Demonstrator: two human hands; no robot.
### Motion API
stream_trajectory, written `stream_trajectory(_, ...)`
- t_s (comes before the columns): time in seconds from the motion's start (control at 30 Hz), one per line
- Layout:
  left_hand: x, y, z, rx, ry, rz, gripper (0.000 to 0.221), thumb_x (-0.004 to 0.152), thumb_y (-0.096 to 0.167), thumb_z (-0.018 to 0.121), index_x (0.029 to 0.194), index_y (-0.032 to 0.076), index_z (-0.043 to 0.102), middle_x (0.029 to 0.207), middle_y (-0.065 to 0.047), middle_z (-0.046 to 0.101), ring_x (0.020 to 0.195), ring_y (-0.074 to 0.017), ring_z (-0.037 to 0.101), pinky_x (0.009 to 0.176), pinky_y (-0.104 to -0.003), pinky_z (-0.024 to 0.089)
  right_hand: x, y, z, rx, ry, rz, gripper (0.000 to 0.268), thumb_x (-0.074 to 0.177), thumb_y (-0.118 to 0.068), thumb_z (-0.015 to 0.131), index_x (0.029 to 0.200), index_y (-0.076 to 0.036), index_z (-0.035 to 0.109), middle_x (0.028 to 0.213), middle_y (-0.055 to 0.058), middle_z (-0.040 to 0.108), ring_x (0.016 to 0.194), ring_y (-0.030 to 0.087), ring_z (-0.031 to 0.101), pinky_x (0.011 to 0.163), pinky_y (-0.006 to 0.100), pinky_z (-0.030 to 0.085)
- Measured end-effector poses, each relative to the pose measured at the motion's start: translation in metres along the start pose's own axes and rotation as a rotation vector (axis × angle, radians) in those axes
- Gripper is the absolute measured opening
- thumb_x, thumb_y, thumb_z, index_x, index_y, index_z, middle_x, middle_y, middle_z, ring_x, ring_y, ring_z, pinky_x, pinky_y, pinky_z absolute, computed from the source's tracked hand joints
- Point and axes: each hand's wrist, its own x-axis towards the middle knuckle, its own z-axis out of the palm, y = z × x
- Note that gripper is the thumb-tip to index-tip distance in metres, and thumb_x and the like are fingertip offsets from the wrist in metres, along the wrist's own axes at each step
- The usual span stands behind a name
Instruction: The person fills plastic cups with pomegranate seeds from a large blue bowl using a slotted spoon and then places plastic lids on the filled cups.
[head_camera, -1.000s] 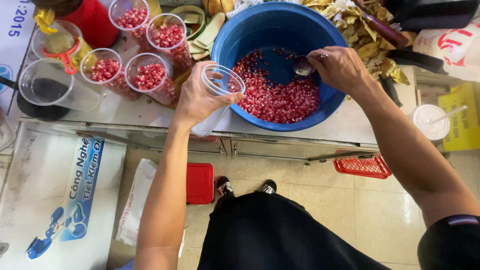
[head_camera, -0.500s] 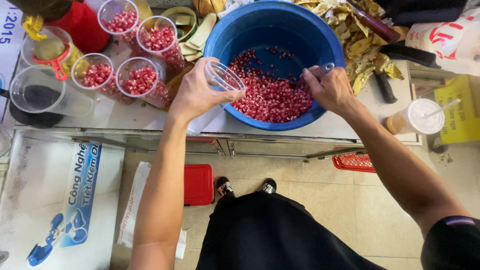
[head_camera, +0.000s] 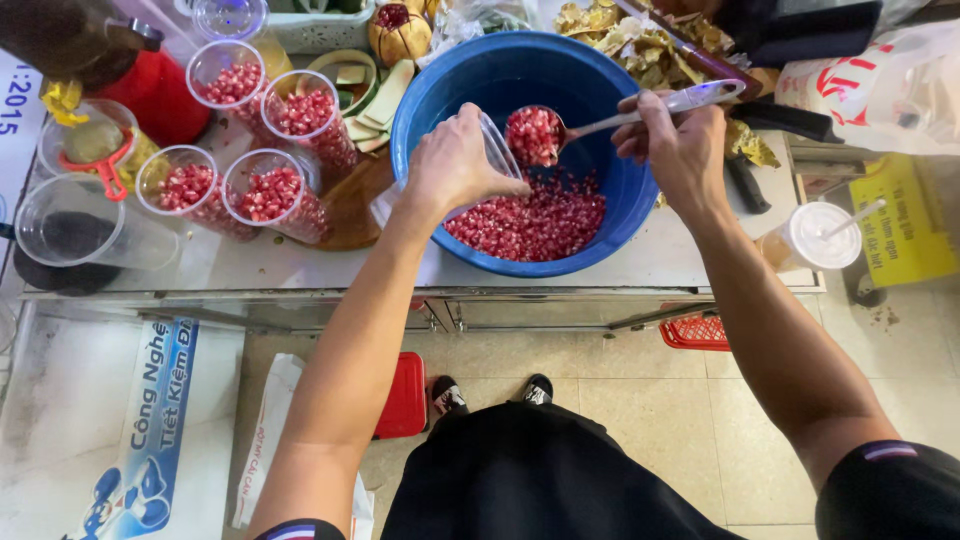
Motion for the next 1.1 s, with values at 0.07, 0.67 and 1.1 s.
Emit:
stream_trajectory(0.07,0.008,0.008,0.000,-0.085,0.061,-0.005,0.098,0.049,0.057,0.099,0.114,0.000,0.054,0.108,-0.021,0.071,0.105,-0.0354,0.070,0.091,-0.043,0.055,-0.007,-0.030,0.007,-0.027,-0.023,-0.118,0.028,0.114,-0.017,0.051,0.114,0.002,0.071,0.087,0.012,0.074,0.069,0.013,0.070,0.057,0.024,0.052)
stream_trajectory(0.67,-0.045,-0.042,-0.043,-0.377,0.249,-0.039,0.106,0.065,0.055,0.097,0.138,-0.003,0.047,0.117,-0.018,0.071,0.107,-0.0235,0.073,0.091,-0.035,0.058,0.005,0.036,0.050,-0.560,0.000,-0.486,0.015,0.099,-0.006,0.074,0.112,-0.001,0.079,0.084,0.017,0.073,0.066,0.027,0.070,0.060,0.037,0.054)
stream_trajectory(1.1,-0.057,-0.067,-0.018,-0.452,0.169,-0.103,0.096,0.065,0.050,0.094,0.135,-0.001,0.053,0.115,-0.014,0.073,0.103,-0.0200,0.073,0.091,-0.035,0.058,-0.012,0.046,0.044,-0.355,-0.373,-0.099,0.021,0.098,-0.016,0.068,0.103,0.001,0.078,0.079,0.015,0.078,0.064,0.019,0.075,0.060,0.031,0.059)
